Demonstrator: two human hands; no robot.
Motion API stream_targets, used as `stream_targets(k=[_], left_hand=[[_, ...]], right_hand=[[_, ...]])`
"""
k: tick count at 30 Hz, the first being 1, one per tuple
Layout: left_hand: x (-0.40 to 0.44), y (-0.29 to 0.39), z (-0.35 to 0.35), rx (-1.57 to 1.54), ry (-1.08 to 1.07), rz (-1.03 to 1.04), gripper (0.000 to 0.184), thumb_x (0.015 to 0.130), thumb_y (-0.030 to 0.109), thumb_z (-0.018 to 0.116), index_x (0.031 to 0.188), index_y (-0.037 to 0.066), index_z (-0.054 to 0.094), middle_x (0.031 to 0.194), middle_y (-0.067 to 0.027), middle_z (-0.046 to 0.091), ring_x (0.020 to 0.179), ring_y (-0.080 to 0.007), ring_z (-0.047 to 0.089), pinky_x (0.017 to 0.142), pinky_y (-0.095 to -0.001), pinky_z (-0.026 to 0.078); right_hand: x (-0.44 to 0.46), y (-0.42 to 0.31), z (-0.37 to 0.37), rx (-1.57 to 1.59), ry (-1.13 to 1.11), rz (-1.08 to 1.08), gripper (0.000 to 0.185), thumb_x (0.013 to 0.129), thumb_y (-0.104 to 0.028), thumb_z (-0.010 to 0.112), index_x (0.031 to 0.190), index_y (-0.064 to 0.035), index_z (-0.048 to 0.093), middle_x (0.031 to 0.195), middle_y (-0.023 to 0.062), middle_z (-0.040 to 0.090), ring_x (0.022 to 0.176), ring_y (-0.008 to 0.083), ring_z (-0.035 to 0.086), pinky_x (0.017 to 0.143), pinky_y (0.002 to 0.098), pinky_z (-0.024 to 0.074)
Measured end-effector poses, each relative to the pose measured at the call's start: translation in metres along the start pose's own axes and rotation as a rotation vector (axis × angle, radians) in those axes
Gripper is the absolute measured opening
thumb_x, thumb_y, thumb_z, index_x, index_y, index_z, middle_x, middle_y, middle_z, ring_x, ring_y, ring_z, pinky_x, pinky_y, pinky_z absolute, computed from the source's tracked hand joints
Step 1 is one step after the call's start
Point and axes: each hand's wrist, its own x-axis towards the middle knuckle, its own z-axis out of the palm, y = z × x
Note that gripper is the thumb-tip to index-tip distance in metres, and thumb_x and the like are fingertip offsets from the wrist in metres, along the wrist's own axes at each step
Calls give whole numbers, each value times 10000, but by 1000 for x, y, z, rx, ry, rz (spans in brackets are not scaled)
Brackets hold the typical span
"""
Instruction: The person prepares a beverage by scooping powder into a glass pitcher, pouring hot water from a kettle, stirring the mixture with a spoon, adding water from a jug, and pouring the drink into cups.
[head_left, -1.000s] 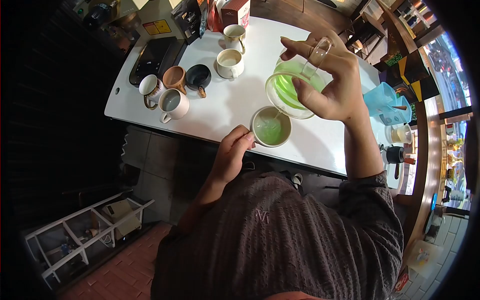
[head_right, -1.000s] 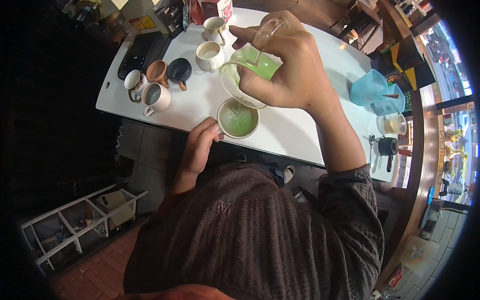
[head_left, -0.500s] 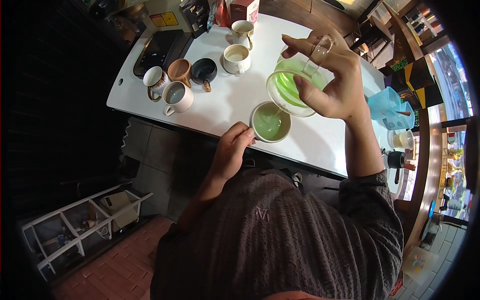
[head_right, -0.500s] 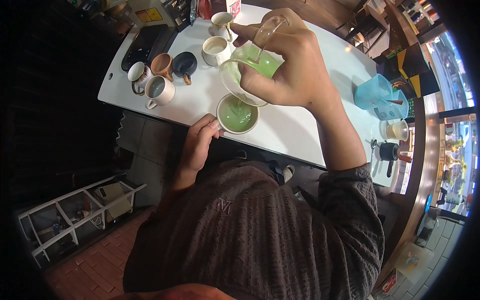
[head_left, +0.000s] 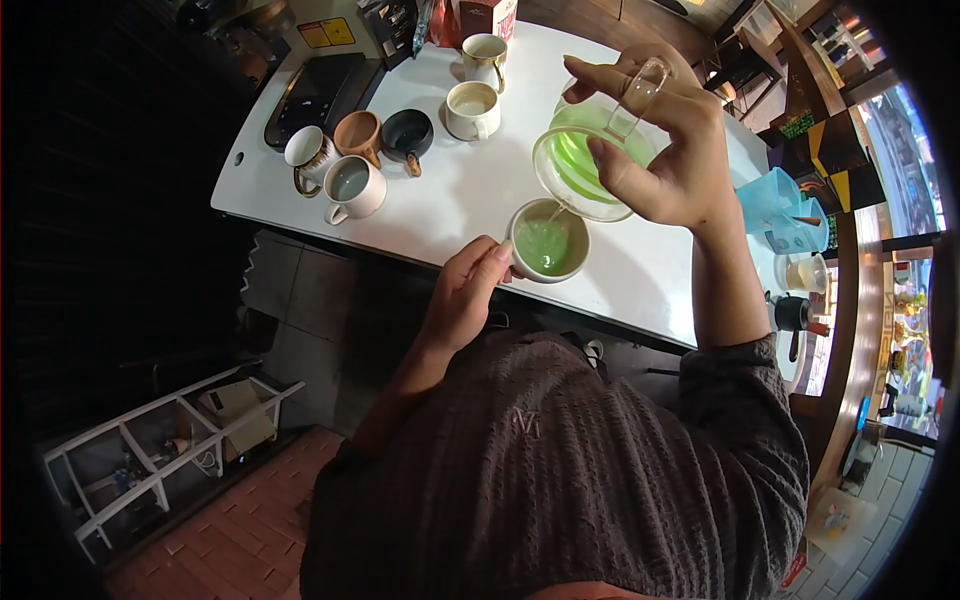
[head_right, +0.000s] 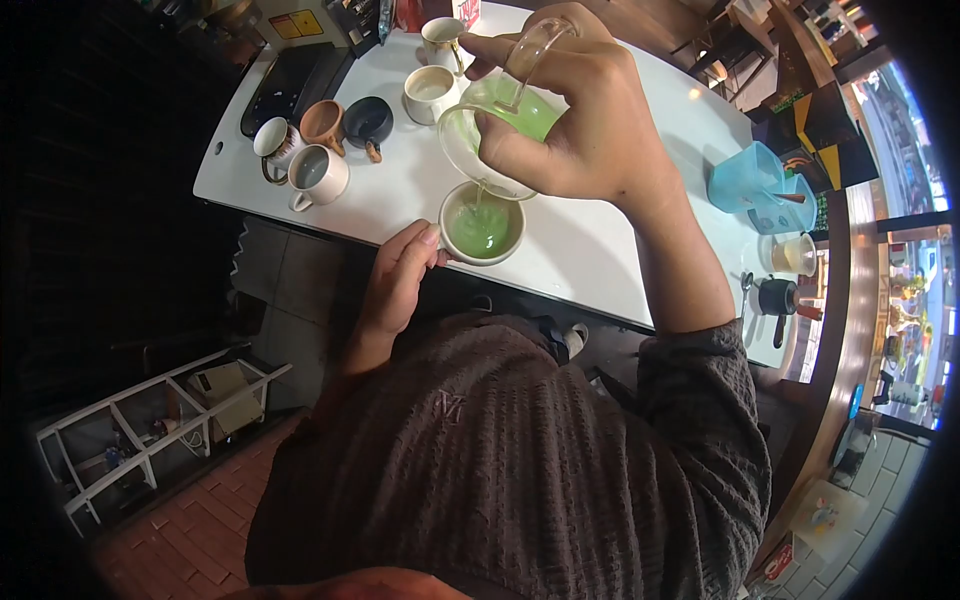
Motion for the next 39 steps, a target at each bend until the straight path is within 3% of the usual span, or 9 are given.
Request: stream_targets(k=[9, 39], left_hand=[[1, -16, 1, -180, 20, 22, 315, 979, 239, 430, 791, 1, 516, 758, -32, 518, 758, -94, 471, 748, -245, 391], [-8, -3, 0, -50, 58, 35, 326, 987, 249, 459, 784, 7, 539, 744, -15, 531, 751, -79, 472, 726, -222, 369]], right_hand=[[0, -3, 0, 5, -8, -12, 491, 601, -126, 612, 1040, 88, 666, 847, 106, 692, 813, 224, 522, 792, 341, 455], [4, -8, 4, -31, -36, -36, 497, 617, -161, 609, 1061, 55, 667, 853, 103, 697, 809, 241, 539, 806, 343, 459]])
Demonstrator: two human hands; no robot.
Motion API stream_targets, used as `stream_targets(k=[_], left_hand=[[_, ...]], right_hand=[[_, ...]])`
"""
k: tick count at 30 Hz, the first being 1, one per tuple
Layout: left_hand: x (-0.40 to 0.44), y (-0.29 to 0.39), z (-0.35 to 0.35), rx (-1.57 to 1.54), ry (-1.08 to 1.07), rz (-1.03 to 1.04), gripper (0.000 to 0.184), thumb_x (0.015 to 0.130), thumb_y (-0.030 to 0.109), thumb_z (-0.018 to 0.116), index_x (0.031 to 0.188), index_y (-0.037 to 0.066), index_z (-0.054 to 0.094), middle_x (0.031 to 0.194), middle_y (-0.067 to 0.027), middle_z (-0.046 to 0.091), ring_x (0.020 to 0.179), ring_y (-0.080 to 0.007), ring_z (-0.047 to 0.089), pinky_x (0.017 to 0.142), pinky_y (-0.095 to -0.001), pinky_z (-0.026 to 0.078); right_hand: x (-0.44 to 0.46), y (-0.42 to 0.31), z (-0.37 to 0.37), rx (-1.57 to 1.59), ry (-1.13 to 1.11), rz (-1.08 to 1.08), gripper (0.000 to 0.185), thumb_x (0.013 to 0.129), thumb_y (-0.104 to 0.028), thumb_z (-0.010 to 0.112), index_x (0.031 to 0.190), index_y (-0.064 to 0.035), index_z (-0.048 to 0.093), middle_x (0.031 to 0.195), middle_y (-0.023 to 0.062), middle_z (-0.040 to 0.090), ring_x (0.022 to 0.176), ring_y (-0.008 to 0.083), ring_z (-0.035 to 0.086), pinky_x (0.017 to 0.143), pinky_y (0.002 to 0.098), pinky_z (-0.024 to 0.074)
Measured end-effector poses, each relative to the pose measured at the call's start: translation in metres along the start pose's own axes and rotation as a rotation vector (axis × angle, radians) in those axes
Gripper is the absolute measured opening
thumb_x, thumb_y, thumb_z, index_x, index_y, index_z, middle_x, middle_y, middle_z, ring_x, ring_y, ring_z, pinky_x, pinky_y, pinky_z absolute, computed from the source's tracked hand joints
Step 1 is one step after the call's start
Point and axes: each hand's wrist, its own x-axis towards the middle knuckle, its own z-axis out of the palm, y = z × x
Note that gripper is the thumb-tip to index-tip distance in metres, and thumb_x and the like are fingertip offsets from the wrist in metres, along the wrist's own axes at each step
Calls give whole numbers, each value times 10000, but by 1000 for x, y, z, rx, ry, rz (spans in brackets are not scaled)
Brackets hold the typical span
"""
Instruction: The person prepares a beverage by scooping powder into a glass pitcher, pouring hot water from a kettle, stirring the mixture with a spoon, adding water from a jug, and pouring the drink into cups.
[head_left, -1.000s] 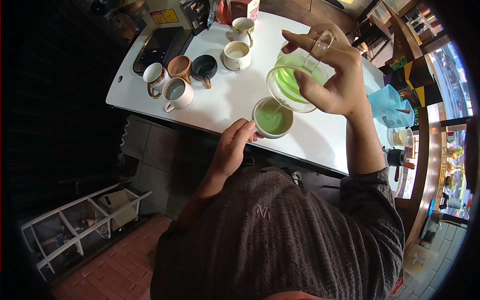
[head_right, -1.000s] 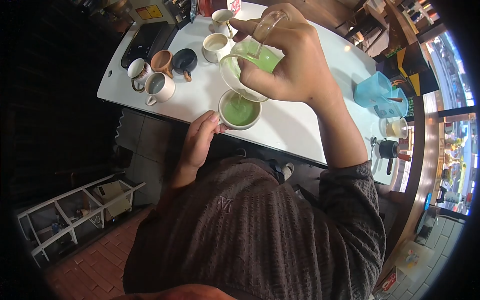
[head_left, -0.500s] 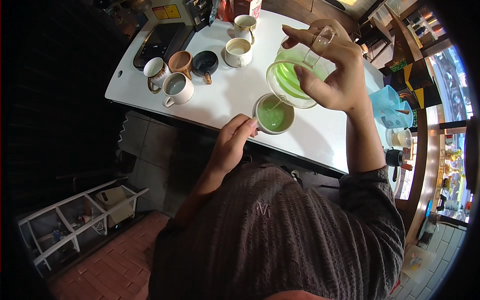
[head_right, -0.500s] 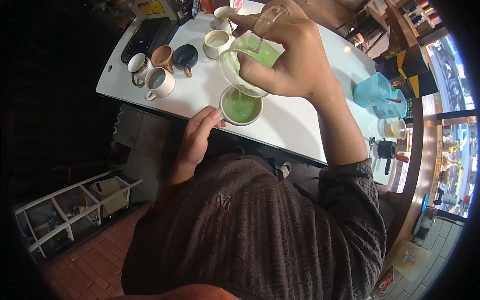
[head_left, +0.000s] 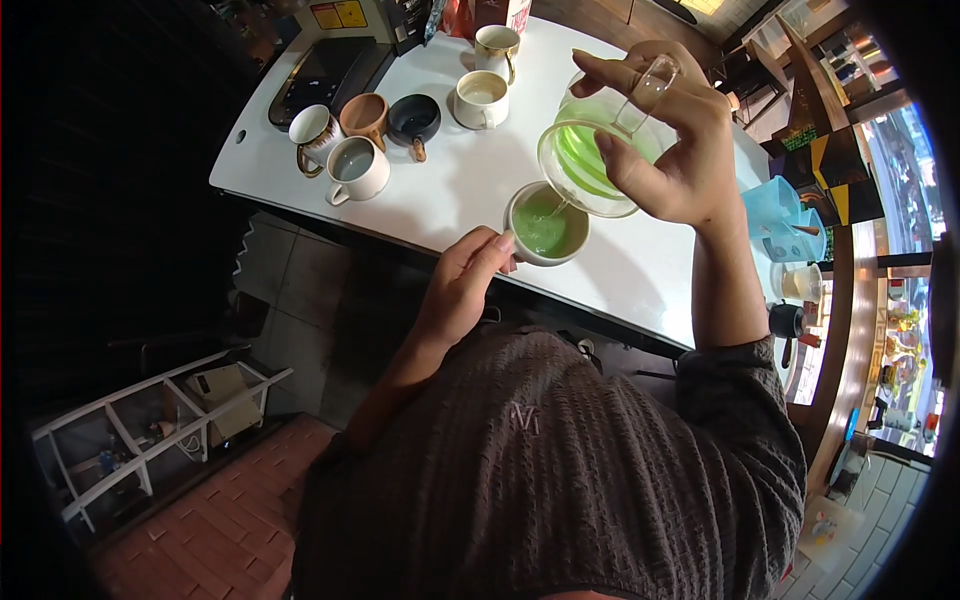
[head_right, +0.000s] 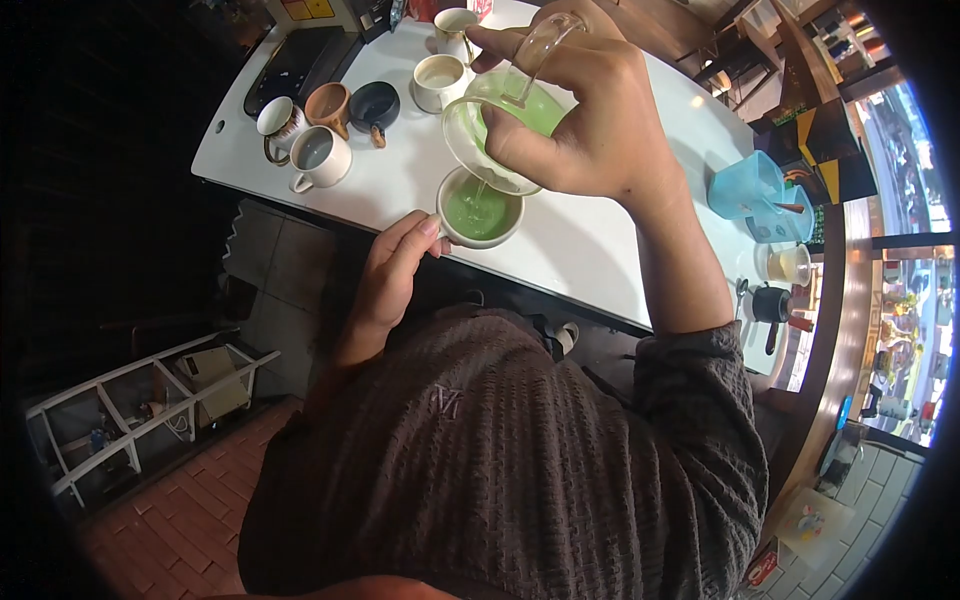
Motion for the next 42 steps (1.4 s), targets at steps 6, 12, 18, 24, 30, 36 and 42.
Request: stream_targets(k=[6, 12, 18, 24, 30, 36, 42], left_hand=[[1, 0, -2, -1, 4, -1, 324, 987, 242, 459, 782, 4, 540, 748, -19, 534, 766, -83, 485, 742, -224, 381], [2, 3, -1, 8, 17, -28, 319, 986, 237, 463, 793, 1, 555, 757, -21, 554, 777, -83, 503, 757, -223, 389], [5, -2, -1, 4, -3, 3, 318, 982, 241, 476, 811, -5, 583, 768, -23, 582, 781, -74, 517, 754, -217, 394], [6, -3, 0, 10, -11, -9, 300, 973, 230, 498, 821, -9, 596, 781, -29, 596, 794, -72, 529, 766, -220, 404], [8, -7, 0, 14, -22, -15, 303, 968, 228, 508, 811, -14, 599, 780, -34, 601, 791, -76, 533, 768, -225, 408], [10, -7, 0, 14, -21, -12, 284, 969, 217, 509, 825, -12, 596, 778, -29, 594, 790, -78, 531, 769, -226, 410], [12, -8, 1, 25, -28, -24, 274, 956, 187, 466, 833, -22, 594, 803, -54, 592, 821, -114, 531, 806, -262, 397]], right_hand=[[-1, 4, 3, 17, -10, 2, 492, 625, -165, 612, 1061, 57, 666, 857, 104, 695, 812, 236, 539, 796, 343, 461], [-1, 7, 5, 18, -5, -12, 490, 632, -169, 615, 1060, 62, 664, 856, 105, 694, 813, 233, 540, 800, 342, 459], [-1, 8, 6, 23, -1, -2, 485, 624, -156, 616, 1051, 69, 666, 856, 104, 695, 804, 232, 541, 811, 344, 457], [-4, 10, 7, 23, 6, -10, 485, 606, -136, 614, 1038, 78, 668, 855, 106, 700, 794, 226, 538, 811, 342, 453], [-6, 10, 7, 18, 8, -3, 466, 599, -129, 615, 1009, 84, 675, 858, 113, 702, 798, 222, 533, 808, 340, 448], [-6, 10, 5, 0, 16, -14, 448, 598, -126, 619, 993, 77, 683, 858, 114, 702, 814, 226, 531, 816, 342, 447], [-5, 12, 4, -15, 15, -29, 443, 599, -125, 617, 987, 78, 685, 853, 116, 701, 810, 230, 533, 819, 342, 448]])
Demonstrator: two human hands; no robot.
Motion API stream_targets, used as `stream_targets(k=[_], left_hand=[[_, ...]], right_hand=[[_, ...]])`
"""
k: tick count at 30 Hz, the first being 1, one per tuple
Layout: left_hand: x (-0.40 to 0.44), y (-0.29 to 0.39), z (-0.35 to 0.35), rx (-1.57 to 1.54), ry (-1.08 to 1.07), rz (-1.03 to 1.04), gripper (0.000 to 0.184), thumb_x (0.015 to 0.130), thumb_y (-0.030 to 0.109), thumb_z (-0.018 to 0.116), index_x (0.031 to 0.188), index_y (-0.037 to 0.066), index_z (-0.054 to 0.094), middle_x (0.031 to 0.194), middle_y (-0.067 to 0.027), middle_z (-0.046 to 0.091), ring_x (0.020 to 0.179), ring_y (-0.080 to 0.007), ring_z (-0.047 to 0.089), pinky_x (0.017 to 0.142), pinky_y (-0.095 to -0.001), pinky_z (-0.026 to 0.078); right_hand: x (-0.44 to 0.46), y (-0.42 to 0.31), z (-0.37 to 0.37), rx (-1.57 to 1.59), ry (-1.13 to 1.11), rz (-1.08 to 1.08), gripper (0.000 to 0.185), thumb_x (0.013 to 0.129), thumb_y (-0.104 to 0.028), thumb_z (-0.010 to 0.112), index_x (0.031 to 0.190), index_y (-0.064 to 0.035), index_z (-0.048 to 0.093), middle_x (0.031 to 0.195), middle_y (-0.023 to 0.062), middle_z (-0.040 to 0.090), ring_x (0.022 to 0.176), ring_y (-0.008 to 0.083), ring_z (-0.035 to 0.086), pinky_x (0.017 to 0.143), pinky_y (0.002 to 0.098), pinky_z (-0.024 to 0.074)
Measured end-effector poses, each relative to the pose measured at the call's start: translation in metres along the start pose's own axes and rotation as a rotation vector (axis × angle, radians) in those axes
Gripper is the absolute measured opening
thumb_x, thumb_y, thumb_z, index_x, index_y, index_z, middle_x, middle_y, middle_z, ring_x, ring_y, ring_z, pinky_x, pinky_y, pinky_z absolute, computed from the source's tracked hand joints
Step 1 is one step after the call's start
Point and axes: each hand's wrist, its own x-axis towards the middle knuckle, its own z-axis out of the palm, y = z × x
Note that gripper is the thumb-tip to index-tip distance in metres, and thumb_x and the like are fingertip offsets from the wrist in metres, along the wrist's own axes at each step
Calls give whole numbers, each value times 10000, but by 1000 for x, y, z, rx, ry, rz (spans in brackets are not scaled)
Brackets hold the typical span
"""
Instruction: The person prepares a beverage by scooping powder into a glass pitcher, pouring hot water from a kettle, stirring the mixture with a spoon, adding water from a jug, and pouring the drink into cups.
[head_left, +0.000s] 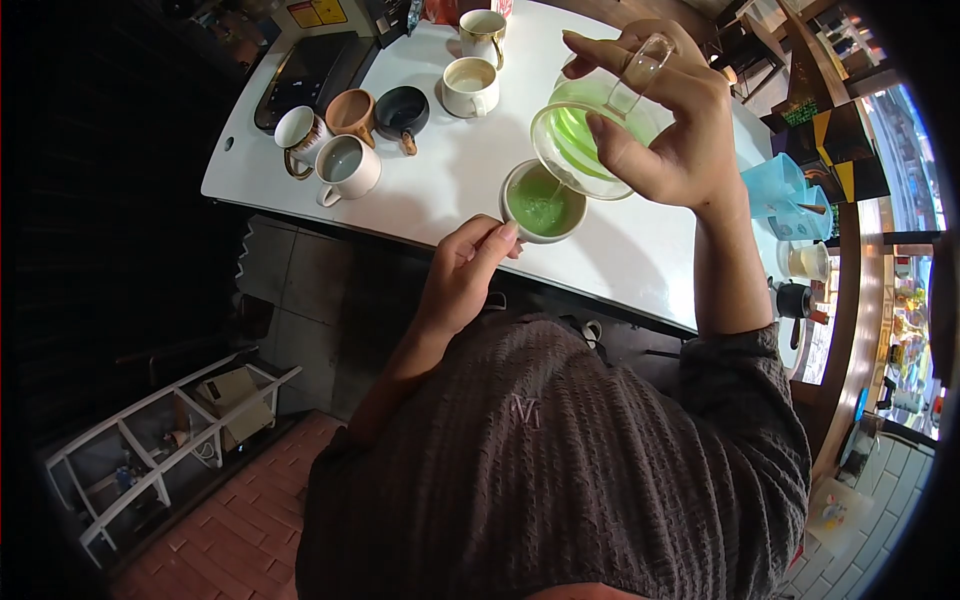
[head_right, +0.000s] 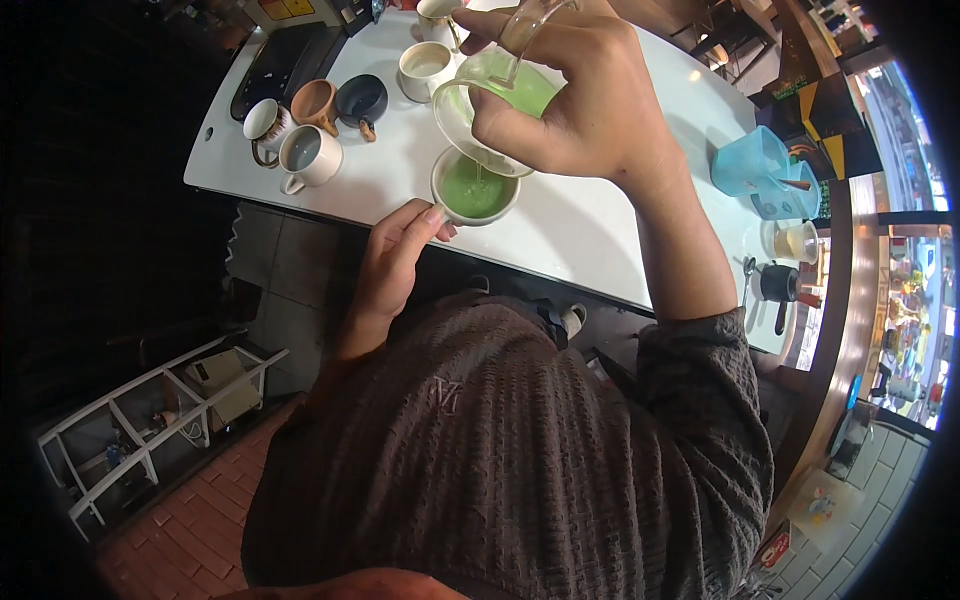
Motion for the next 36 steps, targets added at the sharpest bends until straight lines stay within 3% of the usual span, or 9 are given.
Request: stream_targets(k=[36], left_hand=[[20, -8, 14, -25, -113, -52, 278, 957, 200, 475, 870, -26, 611, 817, -51, 599, 835, -114, 524, 819, -257, 376]], right_hand=[[-16, 6, -19, -128, 15, 72, 462, 615, -143, 626, 1036, 39, 685, 842, 92, 702, 769, 204, 548, 753, 320, 460]])
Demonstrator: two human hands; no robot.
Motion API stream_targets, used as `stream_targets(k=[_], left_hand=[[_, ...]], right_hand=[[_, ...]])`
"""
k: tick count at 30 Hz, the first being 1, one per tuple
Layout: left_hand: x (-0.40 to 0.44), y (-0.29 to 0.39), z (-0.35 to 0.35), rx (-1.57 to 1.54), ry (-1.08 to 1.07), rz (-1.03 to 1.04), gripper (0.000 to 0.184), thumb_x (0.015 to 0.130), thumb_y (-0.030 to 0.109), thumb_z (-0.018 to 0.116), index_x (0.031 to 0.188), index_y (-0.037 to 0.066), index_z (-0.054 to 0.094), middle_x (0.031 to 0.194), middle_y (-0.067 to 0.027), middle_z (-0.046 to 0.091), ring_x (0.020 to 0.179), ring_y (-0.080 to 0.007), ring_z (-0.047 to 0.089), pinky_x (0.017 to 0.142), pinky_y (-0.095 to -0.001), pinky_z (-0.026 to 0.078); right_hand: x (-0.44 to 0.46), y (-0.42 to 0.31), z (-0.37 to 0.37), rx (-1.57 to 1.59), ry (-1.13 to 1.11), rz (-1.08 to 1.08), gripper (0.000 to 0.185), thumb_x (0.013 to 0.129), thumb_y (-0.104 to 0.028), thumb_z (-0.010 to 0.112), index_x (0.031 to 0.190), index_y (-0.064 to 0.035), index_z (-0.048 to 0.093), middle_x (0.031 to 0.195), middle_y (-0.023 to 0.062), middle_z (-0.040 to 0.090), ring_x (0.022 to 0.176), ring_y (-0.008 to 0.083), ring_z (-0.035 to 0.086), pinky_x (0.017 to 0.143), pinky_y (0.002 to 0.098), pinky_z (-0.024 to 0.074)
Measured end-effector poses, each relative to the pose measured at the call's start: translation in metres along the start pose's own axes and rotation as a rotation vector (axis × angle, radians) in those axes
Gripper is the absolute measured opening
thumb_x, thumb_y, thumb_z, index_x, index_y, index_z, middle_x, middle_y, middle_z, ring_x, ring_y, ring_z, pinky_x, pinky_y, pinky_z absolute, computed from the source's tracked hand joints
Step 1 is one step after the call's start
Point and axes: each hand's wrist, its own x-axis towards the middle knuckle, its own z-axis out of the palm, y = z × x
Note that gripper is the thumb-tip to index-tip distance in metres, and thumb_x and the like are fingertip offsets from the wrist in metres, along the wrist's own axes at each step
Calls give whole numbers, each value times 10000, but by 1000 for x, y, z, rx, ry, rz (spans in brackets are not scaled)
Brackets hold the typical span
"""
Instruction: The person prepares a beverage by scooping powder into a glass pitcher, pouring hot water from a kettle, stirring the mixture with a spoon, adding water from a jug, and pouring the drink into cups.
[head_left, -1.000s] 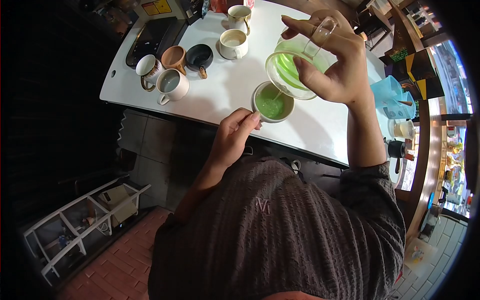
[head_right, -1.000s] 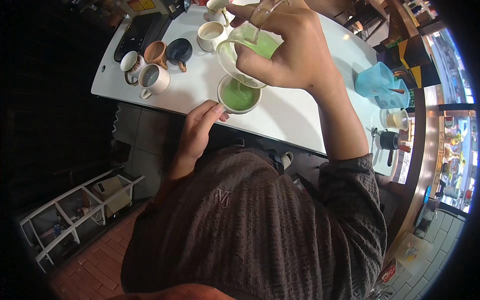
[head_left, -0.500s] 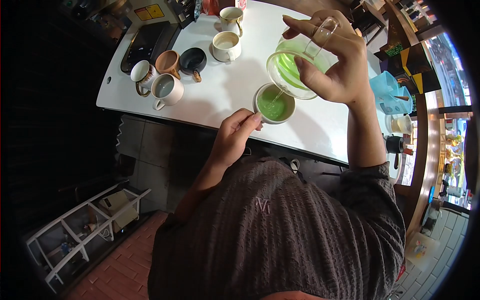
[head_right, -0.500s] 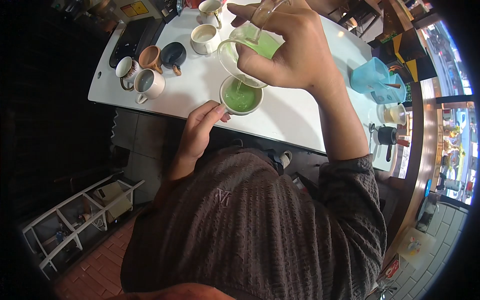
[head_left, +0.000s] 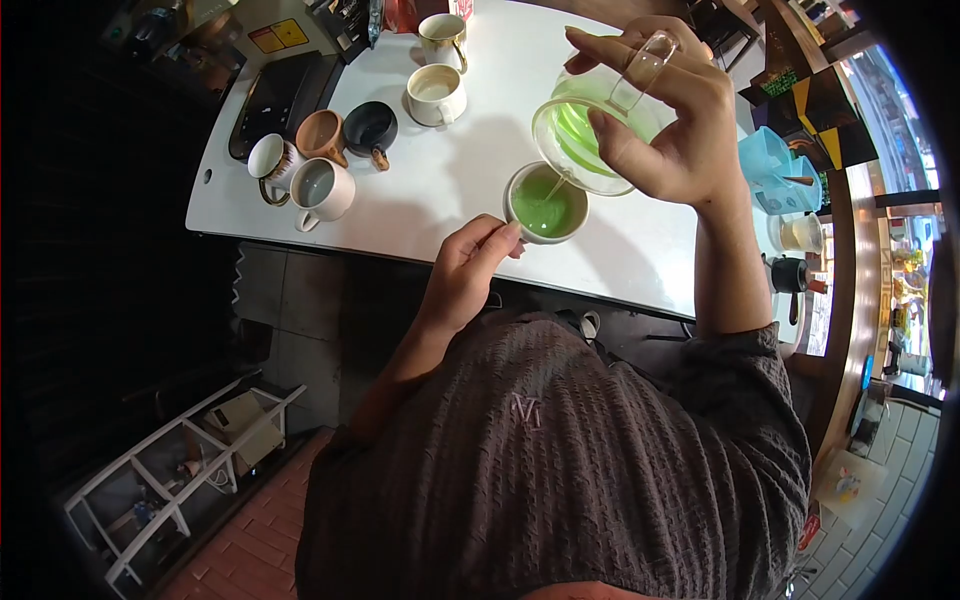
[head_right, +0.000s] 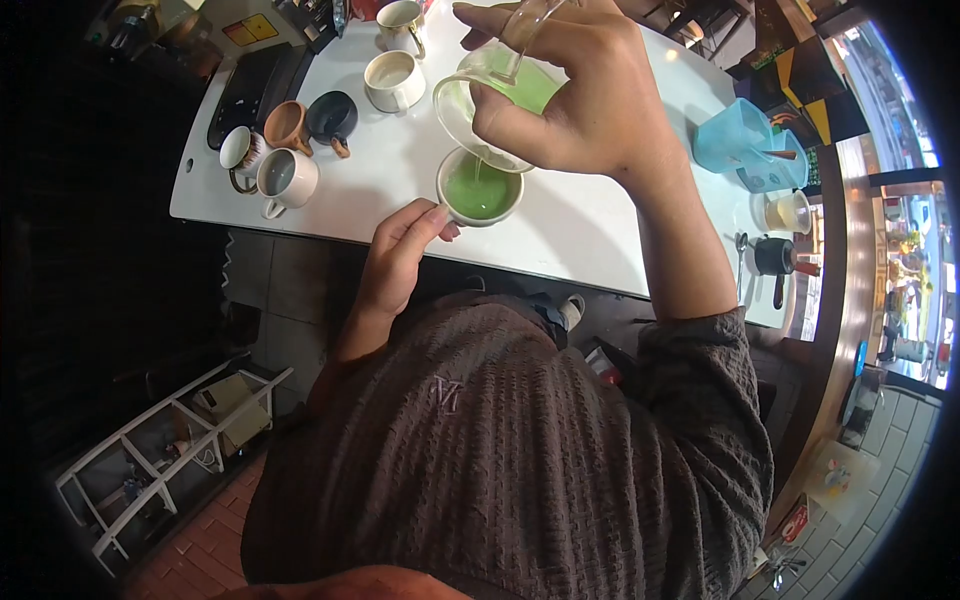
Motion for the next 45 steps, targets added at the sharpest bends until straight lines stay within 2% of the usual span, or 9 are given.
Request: stream_targets(k=[8, 10, 12, 14, 19, 22, 28, 30, 45], left_hand=[[7, -3, 4, -23, -11, -32, 280, 958, 206, 478, 873, -26, 611, 821, -54, 602, 839, -114, 526, 818, -258, 379], [11, -5, 4, -30, -11, -50, 280, 958, 208, 480, 874, -25, 611, 825, -55, 604, 843, -114, 528, 821, -259, 381], [16, -10, 5, -55, 2, -53, 275, 952, 209, 490, 862, -19, 615, 828, -57, 609, 851, -116, 534, 828, -260, 381], [23, -22, 2, -41, 0, -57, 274, 950, 210, 491, 858, -15, 617, 828, -57, 612, 852, -119, 536, 834, -262, 380], [48, -47, -7, 13, -1, -92, 303, 964, 228, 493, 827, -16, 608, 819, -57, 604, 842, -120, 536, 838, -265, 397], [68, -65, -13, 30, 15, -102, 294, 956, 239, 502, 822, 5, 619, 827, -52, 617, 845, -117, 537, 830, -266, 389], [105, -81, -16, 111, 92, -125, 299, 943, 289, 513, 856, 44, 660, 852, -19, 644, 824, -91, 515, 799, -265, 374], [117, -85, -18, 138, 72, -142, 315, 940, 311, 512, 861, 47, 663, 860, -19, 649, 828, -89, 510, 800, -263, 374], [168, -90, -12, 197, 146, -117, 356, 954, 341, 476, 879, 40, 650, 872, -24, 646, 855, -100, 509, 803, -260, 382]], right_hand=[[-22, 12, 1, -44, -19, 110, 456, 661, -151, 620, 1078, 26, 673, 877, 87, 703, 791, 200, 558, 825, 324, 430], [-44, 25, 12, 31, 90, 326, 434, 701, -142, 606, 1099, 17, 669, 904, 85, 704, 813, 203, 568, 876, 330, 417], [-62, 28, 27, 77, 190, 463, 338, 710, -171, 629, 993, -2, 708, 919, 111, 704, 856, 247, 585, 841, 345, 463], [-82, 30, 37, 280, 389, 818, 359, 760, -162, 606, 1069, 6, 680, 949, 99, 705, 892, 212, 581, 865, 339, 451], [-125, 29, 37, 488, 599, 1036, 402, 866, -145, 538, 1144, 143, 572, 1149, 238, 609, 1091, 239, 566, 971, 333, 408], [-144, 23, 33, 502, 725, 1133, 404, 873, -129, 530, 1168, 146, 553, 1130, 223, 620, 1079, 236, 568, 965, 339, 411], [-181, 12, 20, 436, 782, 1213, 353, 883, -95, 519, 1142, 140, 571, 1133, 210, 619, 1063, 219, 572, 961, 333, 407], [-193, 10, 15, 375, 741, 1221, 363, 879, -128, 497, 1123, 123, 592, 1257, 178, 572, 1114, 224, 561, 923, 341, 429], [-220, 0, -6, 331, 792, 1281, 356, 871, -117, 501, 1132, 106, 598, 1238, 185, 581, 1119, 234, 568, 946, 340, 414]])
